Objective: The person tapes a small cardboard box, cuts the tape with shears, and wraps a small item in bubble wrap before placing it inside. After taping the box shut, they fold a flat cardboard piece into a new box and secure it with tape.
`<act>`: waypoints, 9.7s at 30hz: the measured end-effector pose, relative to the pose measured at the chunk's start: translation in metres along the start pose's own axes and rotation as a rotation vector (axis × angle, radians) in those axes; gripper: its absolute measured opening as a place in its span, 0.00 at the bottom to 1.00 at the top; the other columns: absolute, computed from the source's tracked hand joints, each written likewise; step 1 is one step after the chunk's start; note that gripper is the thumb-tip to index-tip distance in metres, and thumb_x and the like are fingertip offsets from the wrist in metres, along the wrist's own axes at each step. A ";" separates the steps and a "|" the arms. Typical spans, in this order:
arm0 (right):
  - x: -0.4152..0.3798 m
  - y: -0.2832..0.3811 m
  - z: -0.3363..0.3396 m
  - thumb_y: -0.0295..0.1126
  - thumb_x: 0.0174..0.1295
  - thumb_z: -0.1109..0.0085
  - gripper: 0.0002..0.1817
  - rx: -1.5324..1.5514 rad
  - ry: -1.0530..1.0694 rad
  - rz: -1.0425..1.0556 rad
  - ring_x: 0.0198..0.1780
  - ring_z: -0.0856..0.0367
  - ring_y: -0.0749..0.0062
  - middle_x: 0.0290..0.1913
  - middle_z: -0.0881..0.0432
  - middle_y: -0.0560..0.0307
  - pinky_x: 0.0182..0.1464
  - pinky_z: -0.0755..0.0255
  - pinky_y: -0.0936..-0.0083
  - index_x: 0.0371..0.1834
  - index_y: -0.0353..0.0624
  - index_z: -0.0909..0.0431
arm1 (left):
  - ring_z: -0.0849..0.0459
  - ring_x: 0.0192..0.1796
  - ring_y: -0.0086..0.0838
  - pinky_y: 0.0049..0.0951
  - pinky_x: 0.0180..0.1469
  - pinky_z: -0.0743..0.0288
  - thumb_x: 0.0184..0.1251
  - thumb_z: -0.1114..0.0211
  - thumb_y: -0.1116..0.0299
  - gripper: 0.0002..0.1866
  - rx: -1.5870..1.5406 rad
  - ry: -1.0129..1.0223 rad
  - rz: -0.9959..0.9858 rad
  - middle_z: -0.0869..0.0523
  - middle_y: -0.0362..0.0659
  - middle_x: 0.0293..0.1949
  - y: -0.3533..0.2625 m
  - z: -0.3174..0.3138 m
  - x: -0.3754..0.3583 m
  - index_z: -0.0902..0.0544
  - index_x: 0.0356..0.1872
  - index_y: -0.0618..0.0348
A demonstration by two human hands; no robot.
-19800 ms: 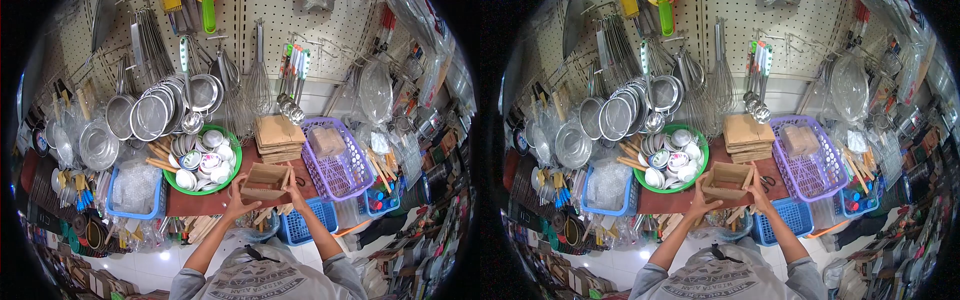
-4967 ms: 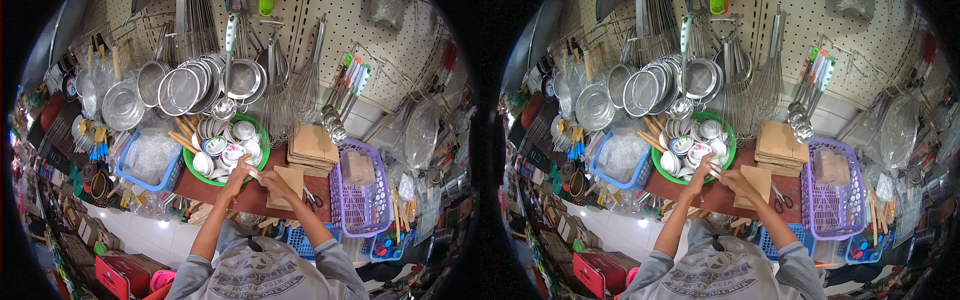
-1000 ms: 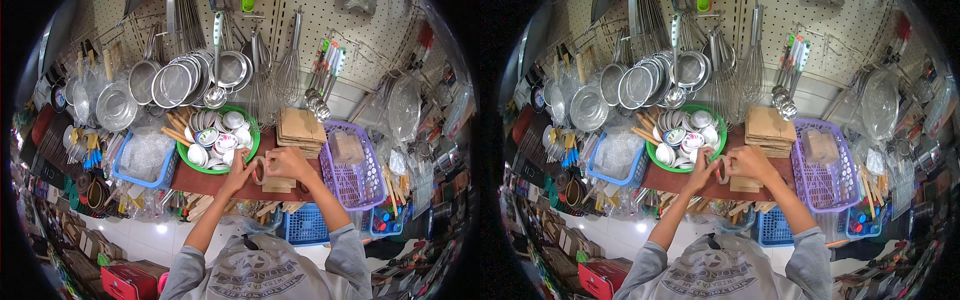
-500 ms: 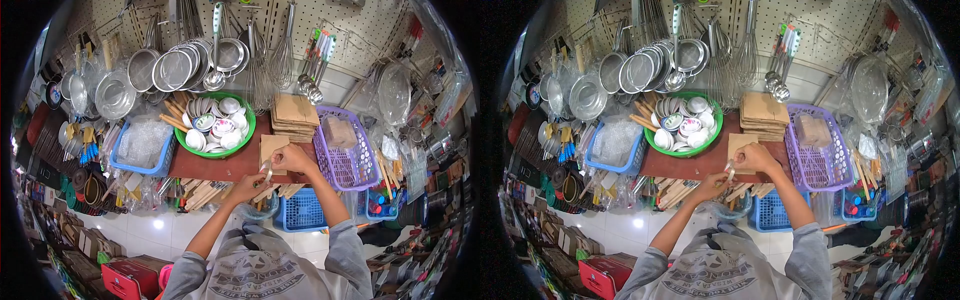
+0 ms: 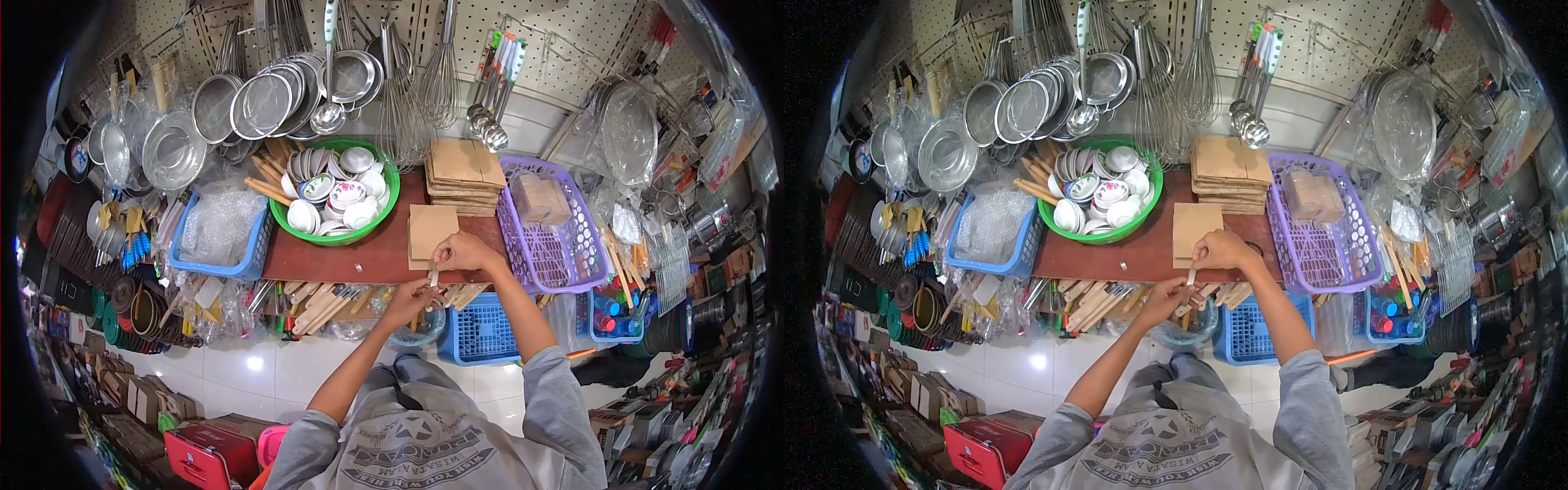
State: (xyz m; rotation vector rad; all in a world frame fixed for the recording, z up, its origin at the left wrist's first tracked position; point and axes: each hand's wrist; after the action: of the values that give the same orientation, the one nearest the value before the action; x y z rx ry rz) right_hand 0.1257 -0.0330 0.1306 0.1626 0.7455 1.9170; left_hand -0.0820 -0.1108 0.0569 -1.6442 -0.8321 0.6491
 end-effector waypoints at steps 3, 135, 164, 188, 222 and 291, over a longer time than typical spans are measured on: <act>0.003 -0.012 -0.004 0.44 0.46 0.29 0.16 0.008 0.027 0.018 0.35 0.13 0.67 0.31 0.11 0.56 0.42 0.22 0.73 0.33 0.45 0.12 | 0.12 0.40 0.27 0.25 0.45 0.19 0.78 0.44 0.68 0.15 -0.052 0.003 0.067 0.11 0.47 0.40 0.007 -0.002 0.004 0.22 0.55 0.70; -0.013 -0.080 -0.068 0.32 0.58 0.39 0.16 -0.171 -0.608 0.394 0.51 0.25 0.65 0.46 0.19 0.68 0.45 0.21 0.69 0.48 0.63 0.12 | 0.11 0.34 0.30 0.29 0.36 0.13 0.67 0.33 0.63 0.29 -0.251 -0.346 0.438 0.15 0.44 0.43 0.030 -0.003 0.044 0.32 0.66 0.56; -0.033 -0.158 -0.096 0.37 0.54 0.31 0.27 -0.062 -0.444 -0.416 0.59 0.26 0.40 0.51 0.21 0.34 0.60 0.32 0.46 0.56 0.39 0.26 | 0.11 0.41 0.36 0.37 0.44 0.15 0.70 0.36 0.63 0.31 -0.231 -0.299 0.454 0.15 0.47 0.49 0.025 -0.002 0.033 0.38 0.71 0.49; -0.085 -0.064 -0.025 0.45 0.63 0.31 0.18 0.903 -0.193 -0.189 0.26 0.27 0.85 0.25 0.24 0.67 0.28 0.35 0.81 0.43 0.47 0.26 | 0.11 0.39 0.32 0.27 0.36 0.18 0.69 0.38 0.66 0.31 -0.192 -0.173 0.454 0.15 0.45 0.50 0.016 0.027 0.032 0.37 0.72 0.47; -0.048 -0.087 -0.006 0.35 0.62 0.37 0.11 0.435 0.436 -0.203 0.21 0.29 0.86 0.21 0.24 0.68 0.22 0.37 0.82 0.45 0.44 0.16 | 0.11 0.41 0.33 0.33 0.41 0.15 0.69 0.36 0.66 0.33 -0.200 -0.134 0.457 0.15 0.47 0.52 0.031 0.034 0.027 0.40 0.72 0.54; 0.007 -0.115 -0.052 0.28 0.39 0.23 0.54 0.227 -0.366 -0.036 0.64 0.29 0.37 0.65 0.28 0.38 0.66 0.33 0.54 0.73 0.54 0.44 | 0.28 0.63 0.50 0.44 0.67 0.35 0.46 0.31 0.79 0.46 1.000 -0.102 -0.205 0.25 0.52 0.60 0.010 0.088 0.099 0.35 0.73 0.45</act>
State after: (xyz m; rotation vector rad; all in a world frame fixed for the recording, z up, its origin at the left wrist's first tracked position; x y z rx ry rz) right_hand 0.1897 -0.0164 0.0223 0.6196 0.7074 1.6991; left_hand -0.0889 0.0189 0.0289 -0.6188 -0.5759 0.8226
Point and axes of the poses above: each hand's wrist, its own x-axis towards the middle knuckle, its own z-axis out of the back of the hand, y = z × x
